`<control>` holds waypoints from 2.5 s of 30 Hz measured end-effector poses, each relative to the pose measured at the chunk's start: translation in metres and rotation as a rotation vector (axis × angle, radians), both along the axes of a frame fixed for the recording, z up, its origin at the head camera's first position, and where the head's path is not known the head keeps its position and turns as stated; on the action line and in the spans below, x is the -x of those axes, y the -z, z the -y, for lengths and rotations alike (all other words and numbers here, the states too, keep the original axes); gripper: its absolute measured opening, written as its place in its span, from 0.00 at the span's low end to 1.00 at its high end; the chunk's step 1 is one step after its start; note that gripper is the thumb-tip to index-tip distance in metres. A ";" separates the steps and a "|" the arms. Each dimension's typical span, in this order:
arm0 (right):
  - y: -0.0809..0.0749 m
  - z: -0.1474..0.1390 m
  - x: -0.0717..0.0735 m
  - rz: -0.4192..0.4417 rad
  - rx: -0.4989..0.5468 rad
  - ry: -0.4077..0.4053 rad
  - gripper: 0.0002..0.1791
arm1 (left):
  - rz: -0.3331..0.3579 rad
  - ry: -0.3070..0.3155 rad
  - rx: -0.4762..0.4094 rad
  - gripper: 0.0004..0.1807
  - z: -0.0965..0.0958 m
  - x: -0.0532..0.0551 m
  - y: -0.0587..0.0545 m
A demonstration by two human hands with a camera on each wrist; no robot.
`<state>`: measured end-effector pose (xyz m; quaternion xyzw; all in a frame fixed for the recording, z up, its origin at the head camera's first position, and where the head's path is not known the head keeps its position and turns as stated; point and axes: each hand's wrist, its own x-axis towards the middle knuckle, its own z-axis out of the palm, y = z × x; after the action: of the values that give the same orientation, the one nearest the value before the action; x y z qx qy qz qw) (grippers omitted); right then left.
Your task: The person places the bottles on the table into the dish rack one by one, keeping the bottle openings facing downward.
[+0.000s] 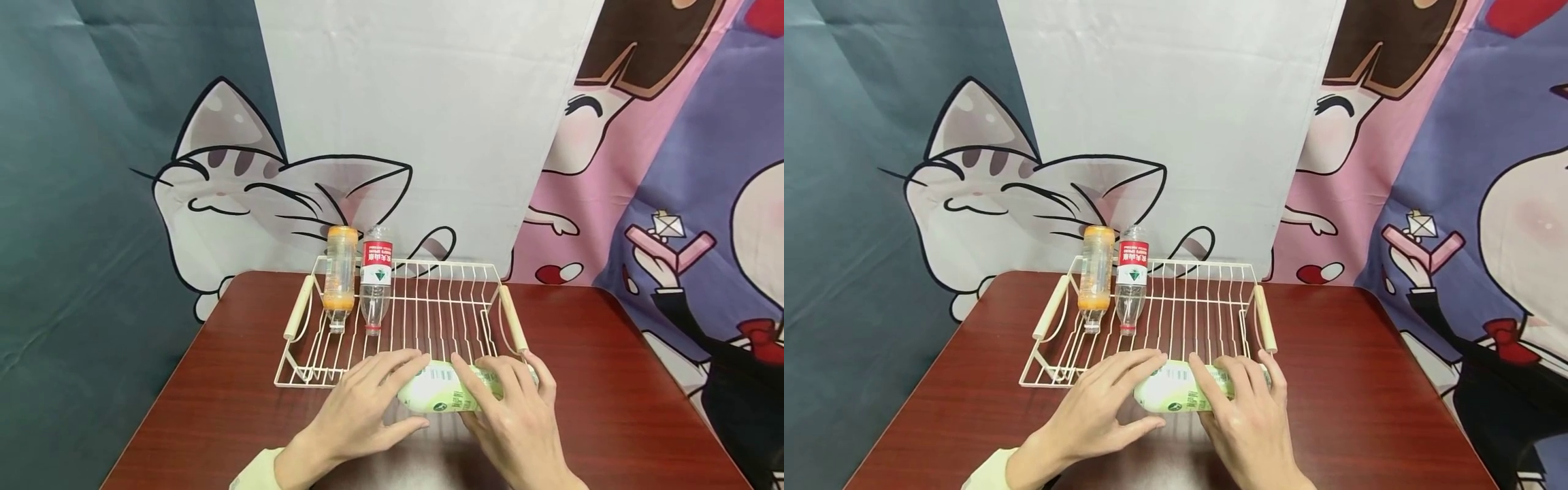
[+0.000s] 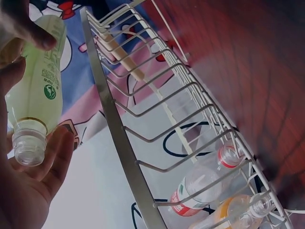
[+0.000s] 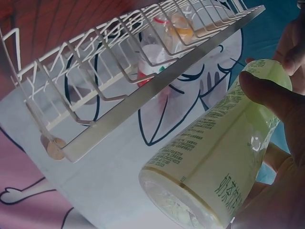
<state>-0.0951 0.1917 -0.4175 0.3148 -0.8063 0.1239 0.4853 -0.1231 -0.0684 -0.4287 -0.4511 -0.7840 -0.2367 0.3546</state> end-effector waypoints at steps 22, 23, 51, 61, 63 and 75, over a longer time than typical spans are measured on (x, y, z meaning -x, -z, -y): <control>-0.008 0.005 0.002 -0.015 0.033 -0.054 0.23 | -0.043 0.014 -0.062 0.46 0.004 0.002 0.005; -0.010 0.005 0.002 -0.016 0.068 -0.064 0.26 | -0.035 0.004 -0.078 0.45 0.005 0.003 0.005; -0.006 0.029 0.001 0.907 1.477 -0.663 0.26 | 0.317 -0.022 -0.472 0.46 -0.008 -0.003 0.012; -0.020 0.036 0.011 0.842 1.461 -0.771 0.31 | 0.363 -0.029 -0.399 0.48 -0.007 -0.008 0.015; -0.025 0.037 0.014 0.836 1.454 -0.768 0.30 | 0.364 -0.018 -0.365 0.48 -0.005 -0.009 0.016; -0.046 0.046 0.029 0.827 1.310 -0.714 0.33 | 0.347 -0.012 -0.271 0.43 0.010 -0.011 0.018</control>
<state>-0.1246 0.1462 -0.3710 0.1354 -0.5365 0.8159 0.1677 -0.1120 -0.0788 -0.4466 -0.3470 -0.7970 -0.4119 0.2734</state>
